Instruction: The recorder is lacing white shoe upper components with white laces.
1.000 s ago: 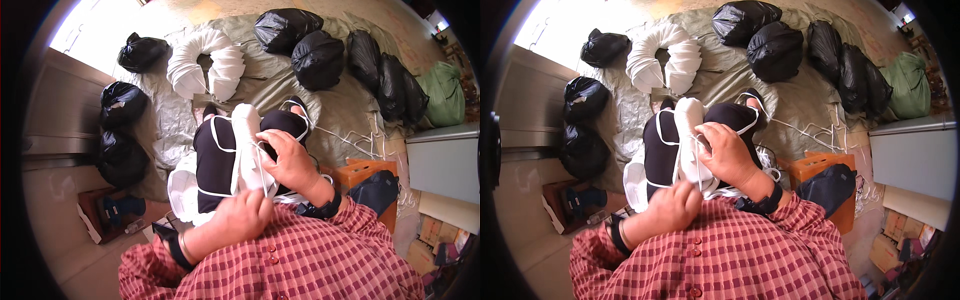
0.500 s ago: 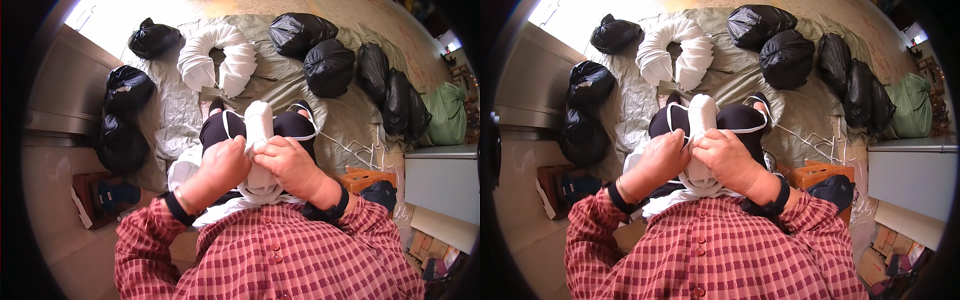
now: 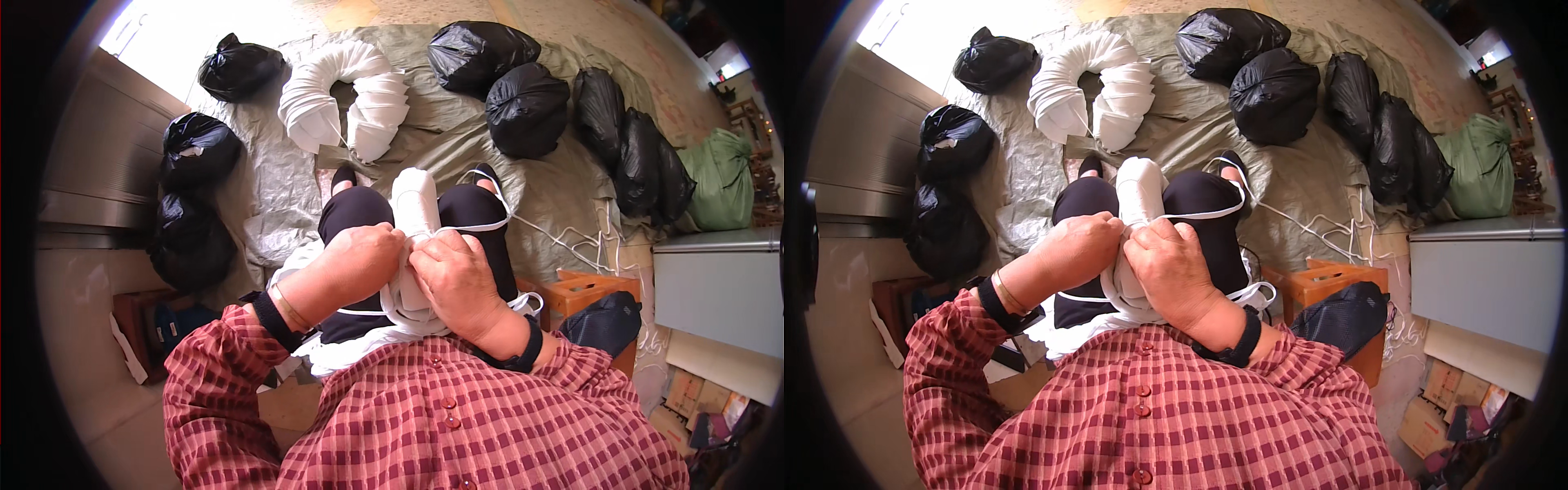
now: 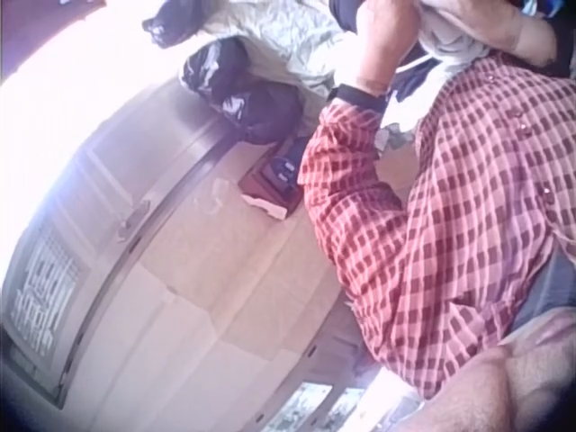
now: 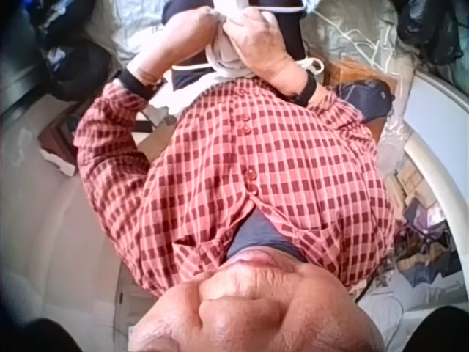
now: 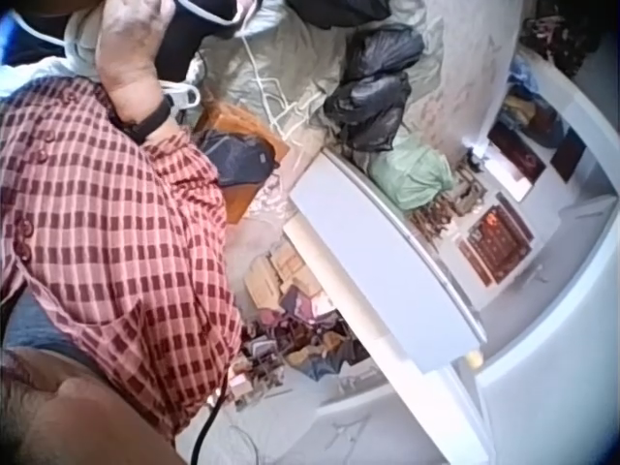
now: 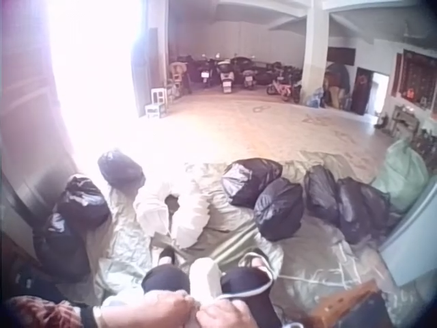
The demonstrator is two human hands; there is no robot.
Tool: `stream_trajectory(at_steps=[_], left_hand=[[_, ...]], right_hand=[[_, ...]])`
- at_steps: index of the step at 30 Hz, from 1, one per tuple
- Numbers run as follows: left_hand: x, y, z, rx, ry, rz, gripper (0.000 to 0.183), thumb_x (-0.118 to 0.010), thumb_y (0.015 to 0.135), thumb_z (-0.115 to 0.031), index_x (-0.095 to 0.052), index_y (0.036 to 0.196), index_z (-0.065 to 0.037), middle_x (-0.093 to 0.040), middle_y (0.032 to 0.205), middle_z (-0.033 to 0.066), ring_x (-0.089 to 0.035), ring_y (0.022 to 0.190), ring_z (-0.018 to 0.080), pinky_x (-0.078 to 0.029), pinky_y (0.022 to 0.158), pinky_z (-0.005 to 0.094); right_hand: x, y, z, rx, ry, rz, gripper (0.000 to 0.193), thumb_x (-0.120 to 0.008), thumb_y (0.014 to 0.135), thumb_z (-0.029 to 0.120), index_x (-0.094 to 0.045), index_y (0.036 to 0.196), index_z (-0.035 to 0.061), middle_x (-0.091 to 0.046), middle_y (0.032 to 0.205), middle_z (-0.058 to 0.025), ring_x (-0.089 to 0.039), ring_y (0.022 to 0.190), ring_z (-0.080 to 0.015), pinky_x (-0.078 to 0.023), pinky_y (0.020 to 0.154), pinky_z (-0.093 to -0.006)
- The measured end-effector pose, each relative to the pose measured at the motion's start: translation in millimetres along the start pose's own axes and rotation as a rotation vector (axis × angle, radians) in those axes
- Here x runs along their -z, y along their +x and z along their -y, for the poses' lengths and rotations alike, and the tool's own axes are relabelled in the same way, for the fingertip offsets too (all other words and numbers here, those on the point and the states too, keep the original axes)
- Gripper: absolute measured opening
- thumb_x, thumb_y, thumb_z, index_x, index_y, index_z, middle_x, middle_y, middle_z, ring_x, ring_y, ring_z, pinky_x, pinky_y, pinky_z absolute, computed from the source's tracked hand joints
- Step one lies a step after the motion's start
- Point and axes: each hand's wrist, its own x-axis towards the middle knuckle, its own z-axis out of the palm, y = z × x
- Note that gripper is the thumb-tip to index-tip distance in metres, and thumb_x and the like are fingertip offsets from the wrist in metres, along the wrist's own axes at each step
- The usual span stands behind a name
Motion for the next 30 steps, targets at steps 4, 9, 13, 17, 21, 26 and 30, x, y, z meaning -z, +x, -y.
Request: stream_trajectory(at_steps=[4, 9, 13, 17, 21, 26, 30], left_hand=[[-2.6, -4.7, 4.0, 0.047, -0.213, -0.054, 0.009, -0.062, 0.085, -0.010, -0.066, 0.086, -0.001, -0.069, 0.083, 0.0156, -0.072, 0.083, 0.0306, -0.058, 0.074, 0.0393], [-12.6, -2.6, 3.2, 0.107, -0.373, -0.126, 0.012, -0.059, 0.088, -0.010, -0.065, 0.088, 0.000, -0.068, 0.084, 0.0203, -0.069, 0.084, 0.0385, -0.056, 0.078, 0.0455], [-7.1, -1.9, -2.8, 0.133, -0.421, -0.155, 0.014, -0.058, 0.090, -0.012, -0.066, 0.088, 0.000, -0.068, 0.084, 0.0213, -0.069, 0.084, 0.0394, -0.055, 0.077, 0.0463], [-7.5, -5.3, -16.9, 0.235, -0.407, -0.244, 0.011, -0.060, 0.089, -0.010, -0.065, 0.087, -0.001, -0.065, 0.084, 0.0198, -0.068, 0.081, 0.0401, -0.055, 0.076, 0.0471], [3.9, -5.3, -24.4, 0.094, -0.185, -0.363, 0.014, -0.066, 0.080, -0.006, -0.064, 0.094, -0.004, -0.061, 0.095, 0.0149, -0.067, 0.088, 0.0363, -0.055, 0.077, 0.0446], [6.9, -1.7, -17.3, -0.073, -0.127, -0.340, 0.016, -0.067, 0.081, -0.003, -0.061, 0.096, -0.004, -0.058, 0.090, 0.0107, -0.063, 0.080, 0.0320, -0.053, 0.072, 0.0420], [29.5, -2.5, -43.1, -0.142, -0.550, -0.747, 0.020, -0.070, 0.075, 0.007, -0.062, 0.091, -0.002, -0.061, 0.085, 0.0111, -0.063, 0.077, 0.0302, -0.052, 0.068, 0.0385]], right_hand=[[-11.4, 7.7, 7.5, -0.123, -0.056, -0.030, 0.015, -0.062, 0.085, 0.015, -0.065, 0.098, 0.0078, -0.061, 0.098, -0.0048, -0.058, 0.098, -0.0225, -0.047, 0.085, -0.0367], [-21.4, 18.3, 12.0, -0.169, -0.195, 0.008, 0.014, -0.062, 0.085, 0.015, -0.064, 0.097, 0.0073, -0.059, 0.095, -0.0078, -0.057, 0.096, -0.0246, -0.048, 0.083, -0.0373], [-23.7, 22.3, 14.5, -0.109, -0.345, 0.044, 0.016, -0.063, 0.084, 0.014, -0.064, 0.097, 0.0059, -0.059, 0.095, -0.0084, -0.057, 0.094, -0.0245, -0.046, 0.084, -0.0392], [-12.8, 16.7, 13.8, -0.062, -0.307, 0.004, 0.012, -0.062, 0.084, 0.011, -0.061, 0.095, 0.0051, -0.058, 0.094, -0.0099, -0.056, 0.092, -0.0261, -0.045, 0.083, -0.0412], [29.2, -5.4, 12.9, -0.013, -0.135, 0.016, 0.013, -0.066, 0.083, 0.011, -0.059, 0.092, 0.0054, -0.055, 0.090, -0.0097, -0.054, 0.087, -0.0291, -0.044, 0.083, -0.0429], [51.1, -21.3, -10.0, 0.288, -0.066, 0.157, 0.032, -0.063, 0.084, 0.016, -0.065, 0.113, 0.0040, -0.062, 0.121, -0.0092, -0.058, 0.116, -0.0243, -0.047, 0.097, -0.0374], [22.0, -25.9, -39.9, 0.681, 0.067, 0.167, 0.028, -0.065, 0.083, 0.016, -0.069, 0.108, 0.0036, -0.066, 0.120, -0.0079, -0.059, 0.125, -0.0250, -0.047, 0.110, -0.0416]])
